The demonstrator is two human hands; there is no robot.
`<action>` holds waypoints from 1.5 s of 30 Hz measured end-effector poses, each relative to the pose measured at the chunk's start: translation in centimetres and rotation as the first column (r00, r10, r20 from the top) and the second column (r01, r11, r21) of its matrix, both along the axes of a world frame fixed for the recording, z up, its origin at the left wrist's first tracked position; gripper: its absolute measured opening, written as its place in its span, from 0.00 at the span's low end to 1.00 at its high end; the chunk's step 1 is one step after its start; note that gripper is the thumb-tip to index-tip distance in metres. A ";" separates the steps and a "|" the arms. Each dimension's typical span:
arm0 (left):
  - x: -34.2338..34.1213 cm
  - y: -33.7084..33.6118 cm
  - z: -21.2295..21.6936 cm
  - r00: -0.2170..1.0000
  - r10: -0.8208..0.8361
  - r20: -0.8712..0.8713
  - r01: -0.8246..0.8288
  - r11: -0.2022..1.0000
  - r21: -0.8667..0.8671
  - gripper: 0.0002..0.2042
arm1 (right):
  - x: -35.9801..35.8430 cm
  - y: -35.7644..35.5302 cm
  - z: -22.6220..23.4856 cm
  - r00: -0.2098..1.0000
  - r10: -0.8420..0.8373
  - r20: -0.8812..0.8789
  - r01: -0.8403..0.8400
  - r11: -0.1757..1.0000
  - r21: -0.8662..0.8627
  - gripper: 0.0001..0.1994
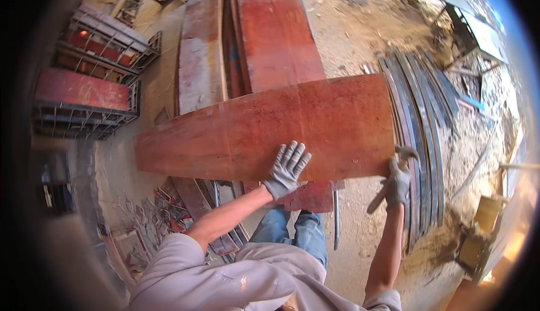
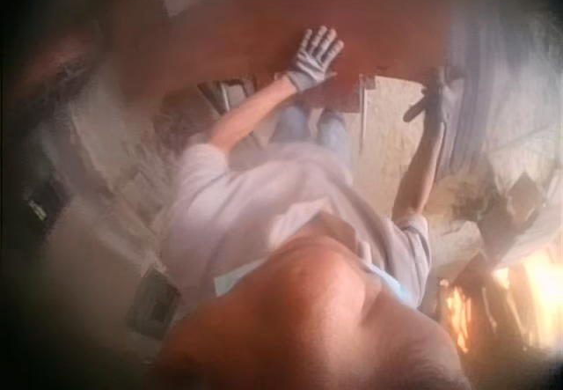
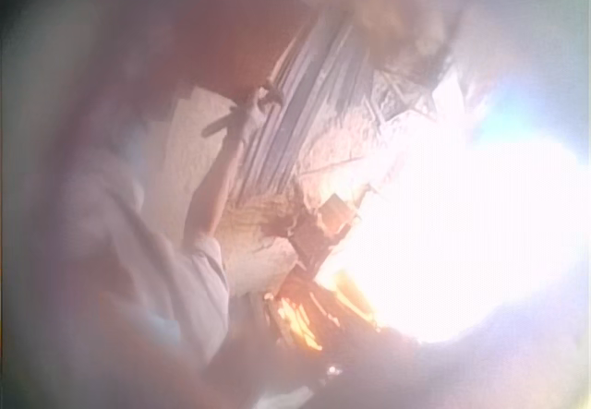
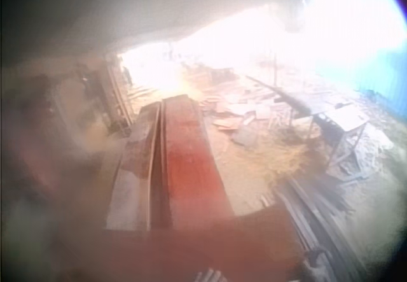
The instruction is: The person repeatedly strikes a large metal sheet with a hammer, then flips it and continues hammering. They move the sheet to a workbench, hammer it again, and later handle a smaller metal piece, striking it with the hammer before placing it aside.
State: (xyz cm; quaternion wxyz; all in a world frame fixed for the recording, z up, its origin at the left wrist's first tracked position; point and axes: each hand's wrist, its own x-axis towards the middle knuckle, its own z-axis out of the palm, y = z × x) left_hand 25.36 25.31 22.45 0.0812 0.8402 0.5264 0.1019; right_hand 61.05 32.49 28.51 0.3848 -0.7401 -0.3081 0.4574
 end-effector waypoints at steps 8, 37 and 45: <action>-4.2 -8.4 10.5 0.986 0.155 0.055 -0.164 0.955 0.247 0.38 | -4.3 -9.8 17.9 0.995 0.049 -0.092 -0.015 0.941 0.339 0.19; -30.4 -26.2 38.9 0.664 0.684 0.301 -0.734 0.520 0.437 0.20 | -44.2 -17.9 45.9 -0.341 0.729 0.594 -0.940 -0.268 -0.211 0.18; -26.1 -23.1 36.6 0.721 0.648 0.247 -0.681 0.594 0.428 0.31 | -40.0 -19.8 37.5 0.252 0.594 0.764 -0.824 -0.282 0.491 0.15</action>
